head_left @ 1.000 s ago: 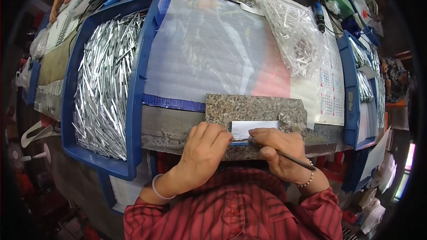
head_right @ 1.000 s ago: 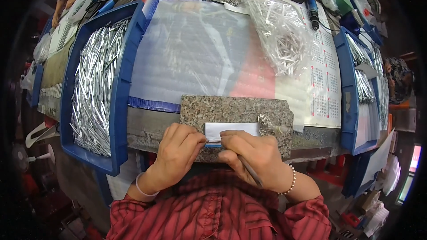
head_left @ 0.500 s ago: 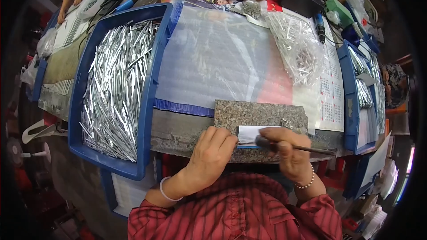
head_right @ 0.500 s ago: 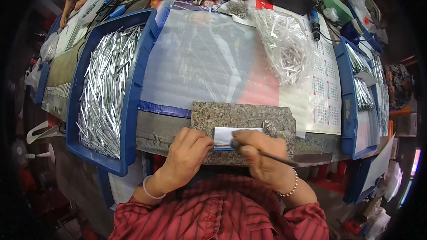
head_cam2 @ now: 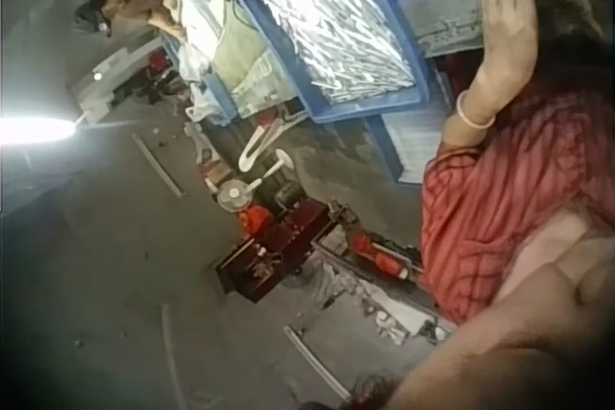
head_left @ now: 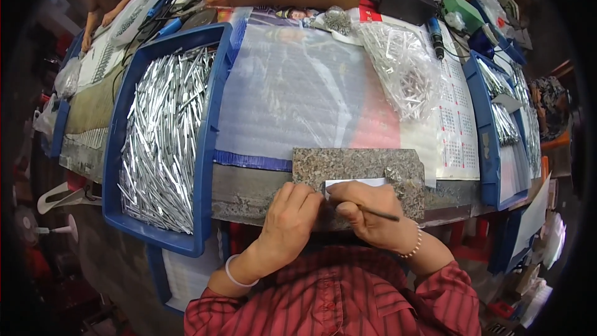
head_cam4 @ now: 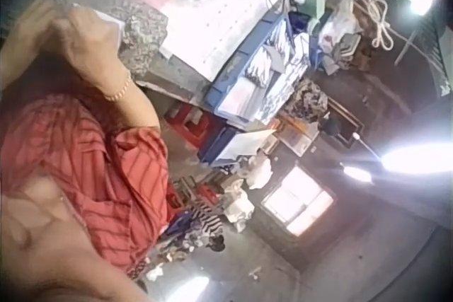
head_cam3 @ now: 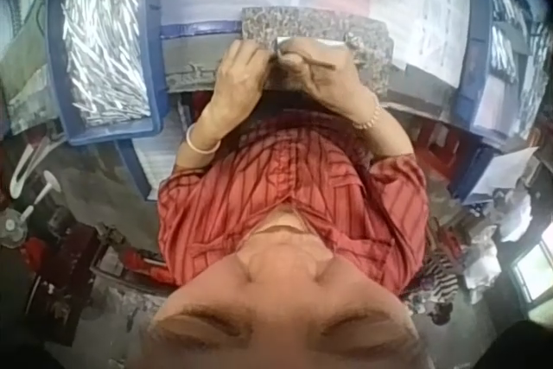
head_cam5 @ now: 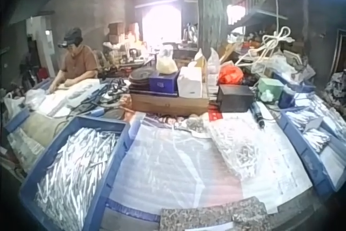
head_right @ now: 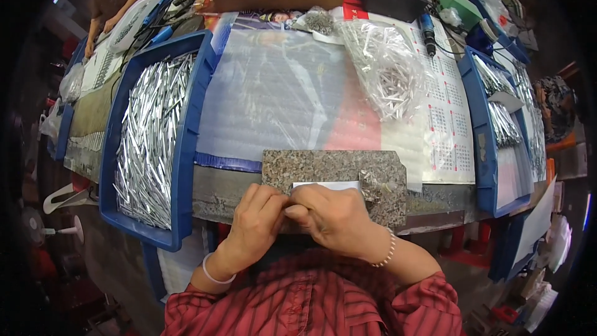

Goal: Assembling small silver metal ribs or strips by inserting wires and manipulating components with pliers.

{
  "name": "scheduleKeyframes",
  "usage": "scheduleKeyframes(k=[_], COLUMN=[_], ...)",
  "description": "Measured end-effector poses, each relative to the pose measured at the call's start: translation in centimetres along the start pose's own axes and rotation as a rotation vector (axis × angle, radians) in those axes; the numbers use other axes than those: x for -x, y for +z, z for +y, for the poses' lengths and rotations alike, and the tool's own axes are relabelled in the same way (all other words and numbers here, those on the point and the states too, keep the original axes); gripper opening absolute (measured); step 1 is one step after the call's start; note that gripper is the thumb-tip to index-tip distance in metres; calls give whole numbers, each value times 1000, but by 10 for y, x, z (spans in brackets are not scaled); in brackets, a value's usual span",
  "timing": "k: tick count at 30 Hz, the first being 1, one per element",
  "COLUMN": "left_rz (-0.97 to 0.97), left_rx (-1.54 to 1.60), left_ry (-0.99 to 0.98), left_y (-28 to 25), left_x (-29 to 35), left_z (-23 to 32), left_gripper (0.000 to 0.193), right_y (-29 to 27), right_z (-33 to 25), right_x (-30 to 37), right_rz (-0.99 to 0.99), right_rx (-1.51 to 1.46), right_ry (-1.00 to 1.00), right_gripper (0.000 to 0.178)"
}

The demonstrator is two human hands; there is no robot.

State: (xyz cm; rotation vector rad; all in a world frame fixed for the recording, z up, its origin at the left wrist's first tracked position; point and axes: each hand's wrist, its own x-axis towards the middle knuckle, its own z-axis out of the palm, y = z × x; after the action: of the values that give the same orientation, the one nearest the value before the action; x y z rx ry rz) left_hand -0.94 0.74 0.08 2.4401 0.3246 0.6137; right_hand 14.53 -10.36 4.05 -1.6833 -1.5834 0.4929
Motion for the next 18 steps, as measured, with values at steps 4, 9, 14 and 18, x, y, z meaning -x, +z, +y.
scheduleKeyframes(k=[4, 9, 14, 18], left_rz=[1, 12, 20, 30], left_rx=[5, -5, -59, -113], left_ry=[-8, 12, 28, 13], left_y=[-3, -4, 1, 1], left_x=[-2, -4, -1, -3], left_z=[-2, 4, 1, 4], left_gripper=[18, 18, 16, 15], right_y=[-30, -42, -29, -49], right_z=[-11, -5, 13, -5], right_x=[10, 51, 54, 76], right_rz=[261, 461, 348, 438], right_rx=[-192, -217, -34, -208], right_ry=[106, 90, 202, 220], right_gripper=[27, 33, 19, 33])
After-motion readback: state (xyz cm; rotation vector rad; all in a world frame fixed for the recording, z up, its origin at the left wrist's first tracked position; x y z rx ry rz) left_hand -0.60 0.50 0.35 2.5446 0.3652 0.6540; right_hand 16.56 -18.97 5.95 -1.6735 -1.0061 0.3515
